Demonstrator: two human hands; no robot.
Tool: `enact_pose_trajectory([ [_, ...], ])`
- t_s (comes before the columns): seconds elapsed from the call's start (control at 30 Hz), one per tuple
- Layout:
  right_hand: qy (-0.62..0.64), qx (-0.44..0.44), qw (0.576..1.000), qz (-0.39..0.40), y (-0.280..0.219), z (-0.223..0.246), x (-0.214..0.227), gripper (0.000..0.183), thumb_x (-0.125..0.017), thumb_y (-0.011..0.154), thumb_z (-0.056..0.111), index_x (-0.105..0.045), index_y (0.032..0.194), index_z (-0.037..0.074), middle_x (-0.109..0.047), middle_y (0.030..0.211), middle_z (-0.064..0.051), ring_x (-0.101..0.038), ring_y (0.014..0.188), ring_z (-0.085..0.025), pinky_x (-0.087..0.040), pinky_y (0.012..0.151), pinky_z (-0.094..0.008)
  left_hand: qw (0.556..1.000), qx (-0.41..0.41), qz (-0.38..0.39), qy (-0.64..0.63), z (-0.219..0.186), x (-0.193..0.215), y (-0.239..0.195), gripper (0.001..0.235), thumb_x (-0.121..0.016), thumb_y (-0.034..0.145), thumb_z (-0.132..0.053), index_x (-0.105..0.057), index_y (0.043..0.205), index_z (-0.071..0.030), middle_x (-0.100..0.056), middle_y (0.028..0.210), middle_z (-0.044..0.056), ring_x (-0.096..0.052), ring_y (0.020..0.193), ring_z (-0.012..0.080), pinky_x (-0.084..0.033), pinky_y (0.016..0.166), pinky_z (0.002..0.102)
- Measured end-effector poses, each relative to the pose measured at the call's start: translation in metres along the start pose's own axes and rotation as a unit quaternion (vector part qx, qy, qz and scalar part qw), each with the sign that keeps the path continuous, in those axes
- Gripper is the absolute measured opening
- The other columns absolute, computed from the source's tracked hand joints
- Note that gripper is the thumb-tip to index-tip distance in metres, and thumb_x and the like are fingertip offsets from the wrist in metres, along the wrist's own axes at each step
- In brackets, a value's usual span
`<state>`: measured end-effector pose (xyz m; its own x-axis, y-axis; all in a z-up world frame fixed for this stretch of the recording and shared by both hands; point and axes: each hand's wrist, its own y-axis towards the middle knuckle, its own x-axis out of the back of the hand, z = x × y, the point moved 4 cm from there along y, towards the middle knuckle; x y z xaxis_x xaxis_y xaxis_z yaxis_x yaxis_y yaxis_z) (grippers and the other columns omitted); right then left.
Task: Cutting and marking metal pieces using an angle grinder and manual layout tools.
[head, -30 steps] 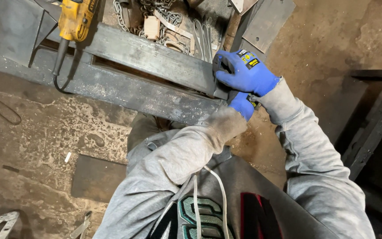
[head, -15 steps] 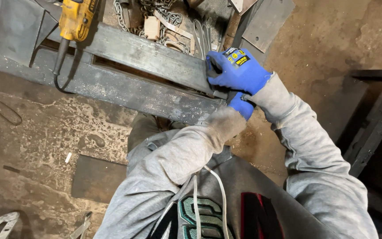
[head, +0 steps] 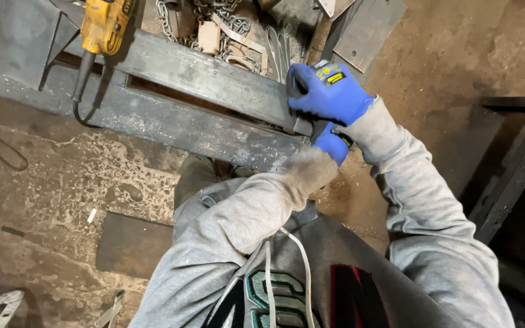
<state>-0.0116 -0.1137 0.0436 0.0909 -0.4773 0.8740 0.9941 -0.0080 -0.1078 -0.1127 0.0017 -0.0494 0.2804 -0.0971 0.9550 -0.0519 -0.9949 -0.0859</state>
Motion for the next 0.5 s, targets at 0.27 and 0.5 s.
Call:
enact_pose_trajectory([
  [0.27, -0.032, -0.052, 0.998, 0.007, 0.005, 0.017, 0.006, 0.043, -0.072, 0.092, 0.036, -0.064, 0.121, 0.004, -0.068, 0.077, -0.015, -0.067, 0.064, -0.031, -0.054, 0.060, -0.041, 0.996, 0.022, -0.082, -0.032, 0.001, -0.043, 0.010, 0.007, -0.070, 0.076, -0.014, -0.077, 0.074, -0.013, -0.073, 0.072, 0.006, -0.073, 0.067, 0.0256, -0.058, 0.057, 0.039],
  [0.5, -0.017, -0.093, 0.995, -0.011, 0.006, 0.007, -0.001, 0.049, -0.073, 0.086, 0.032, -0.061, 0.125, 0.003, -0.065, 0.075, -0.018, -0.065, 0.060, -0.035, -0.052, 0.058, -0.043, 0.995, 0.024, -0.089, -0.048, 0.001, -0.035, 0.007, 0.008, -0.069, 0.076, -0.013, -0.077, 0.075, -0.012, -0.073, 0.072, 0.008, -0.073, 0.068, 0.0284, -0.059, 0.058, 0.042],
])
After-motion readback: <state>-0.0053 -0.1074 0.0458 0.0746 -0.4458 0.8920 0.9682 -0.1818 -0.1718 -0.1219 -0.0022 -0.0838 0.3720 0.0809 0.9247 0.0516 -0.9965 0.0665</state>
